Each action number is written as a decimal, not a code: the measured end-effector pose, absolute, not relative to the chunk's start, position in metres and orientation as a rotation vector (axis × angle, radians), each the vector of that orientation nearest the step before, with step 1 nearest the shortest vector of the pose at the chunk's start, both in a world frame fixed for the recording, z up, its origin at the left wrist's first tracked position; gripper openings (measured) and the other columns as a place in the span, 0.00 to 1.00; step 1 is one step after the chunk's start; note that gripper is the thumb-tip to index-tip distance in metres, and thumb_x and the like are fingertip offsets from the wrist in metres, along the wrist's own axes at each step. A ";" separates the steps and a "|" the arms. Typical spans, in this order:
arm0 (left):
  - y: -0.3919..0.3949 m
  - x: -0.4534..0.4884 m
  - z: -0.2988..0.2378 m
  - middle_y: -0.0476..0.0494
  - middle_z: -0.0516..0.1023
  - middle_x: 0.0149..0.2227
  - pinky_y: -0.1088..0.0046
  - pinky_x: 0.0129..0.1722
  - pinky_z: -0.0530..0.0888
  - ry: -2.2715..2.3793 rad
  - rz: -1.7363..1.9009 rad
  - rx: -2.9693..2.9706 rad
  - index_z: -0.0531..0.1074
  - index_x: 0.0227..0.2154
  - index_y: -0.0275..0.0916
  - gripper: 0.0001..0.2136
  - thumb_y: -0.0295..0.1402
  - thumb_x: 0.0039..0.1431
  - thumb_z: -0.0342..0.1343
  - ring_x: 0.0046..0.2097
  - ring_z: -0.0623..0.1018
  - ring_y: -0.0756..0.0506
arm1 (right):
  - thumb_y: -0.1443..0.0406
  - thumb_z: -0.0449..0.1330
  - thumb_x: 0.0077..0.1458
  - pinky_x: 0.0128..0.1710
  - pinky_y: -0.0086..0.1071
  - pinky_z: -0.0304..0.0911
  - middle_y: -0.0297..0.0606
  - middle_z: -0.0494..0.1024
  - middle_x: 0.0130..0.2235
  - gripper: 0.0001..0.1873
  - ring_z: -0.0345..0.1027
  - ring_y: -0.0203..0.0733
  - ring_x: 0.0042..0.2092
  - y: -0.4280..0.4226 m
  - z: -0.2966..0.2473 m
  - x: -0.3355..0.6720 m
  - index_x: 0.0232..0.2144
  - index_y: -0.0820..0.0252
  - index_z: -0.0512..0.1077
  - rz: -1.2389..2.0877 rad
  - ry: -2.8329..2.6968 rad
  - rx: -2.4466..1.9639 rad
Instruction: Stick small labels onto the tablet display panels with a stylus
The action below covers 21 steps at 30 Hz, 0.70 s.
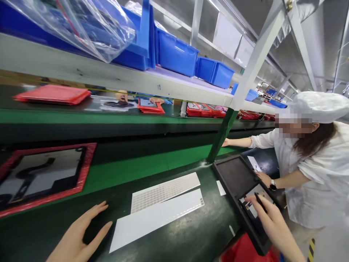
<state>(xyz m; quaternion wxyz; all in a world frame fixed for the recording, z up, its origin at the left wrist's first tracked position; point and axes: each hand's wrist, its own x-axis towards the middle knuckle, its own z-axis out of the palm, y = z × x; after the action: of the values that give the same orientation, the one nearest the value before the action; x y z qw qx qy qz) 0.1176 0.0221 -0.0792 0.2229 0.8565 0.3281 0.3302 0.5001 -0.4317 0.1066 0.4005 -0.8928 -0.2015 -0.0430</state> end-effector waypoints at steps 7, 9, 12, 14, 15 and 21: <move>0.018 0.121 -0.080 0.33 0.74 0.64 0.43 0.66 0.71 0.917 0.901 2.386 0.70 0.57 0.41 0.25 0.51 0.64 0.51 0.66 0.73 0.29 | 0.56 0.68 0.51 0.56 0.42 0.68 0.55 0.83 0.54 0.31 0.77 0.63 0.57 -0.439 0.045 0.576 0.55 0.64 0.78 0.113 -0.824 -2.963; 0.017 0.121 -0.080 0.34 0.74 0.64 0.44 0.66 0.71 0.932 0.897 2.383 0.71 0.57 0.42 0.25 0.50 0.63 0.52 0.66 0.72 0.29 | 0.56 0.66 0.56 0.54 0.40 0.68 0.53 0.84 0.52 0.28 0.78 0.61 0.55 -0.445 0.034 0.579 0.56 0.62 0.78 0.165 -0.856 -3.007; 0.017 0.120 -0.080 0.34 0.74 0.64 0.44 0.66 0.71 0.935 0.887 2.393 0.71 0.56 0.42 0.24 0.50 0.63 0.51 0.66 0.72 0.29 | 0.57 0.61 0.63 0.50 0.39 0.68 0.52 0.85 0.49 0.19 0.79 0.59 0.54 -0.448 0.026 0.577 0.50 0.59 0.81 0.161 -0.867 -3.073; 0.017 0.121 -0.081 0.34 0.74 0.64 0.44 0.66 0.71 0.939 0.884 2.400 0.71 0.56 0.42 0.24 0.50 0.63 0.51 0.66 0.72 0.30 | 0.59 0.59 0.65 0.46 0.39 0.67 0.54 0.85 0.45 0.15 0.80 0.61 0.51 -0.447 0.022 0.573 0.46 0.61 0.81 0.127 -0.855 -3.120; 0.017 0.121 -0.081 0.34 0.75 0.64 0.45 0.66 0.71 0.939 0.886 2.405 0.72 0.56 0.42 0.24 0.50 0.63 0.51 0.66 0.72 0.30 | 0.60 0.58 0.65 0.44 0.39 0.67 0.54 0.85 0.43 0.14 0.81 0.61 0.49 -0.445 0.020 0.570 0.44 0.61 0.81 0.106 -0.846 -3.138; 0.018 0.122 -0.084 0.32 0.75 0.63 0.44 0.65 0.71 0.914 0.897 2.445 0.73 0.55 0.38 0.25 0.51 0.65 0.50 0.66 0.72 0.29 | 0.62 0.55 0.65 0.37 0.36 0.63 0.50 0.83 0.45 0.12 0.81 0.55 0.43 -0.442 0.013 0.559 0.39 0.59 0.78 -0.009 -0.820 -3.129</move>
<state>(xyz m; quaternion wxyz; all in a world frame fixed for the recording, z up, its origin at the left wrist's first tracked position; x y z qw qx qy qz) 0.1224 0.0180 -0.0841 0.1896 0.8697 0.3253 0.3192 0.5592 -0.4424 0.0135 -0.0465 -0.9663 -0.2532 -0.0029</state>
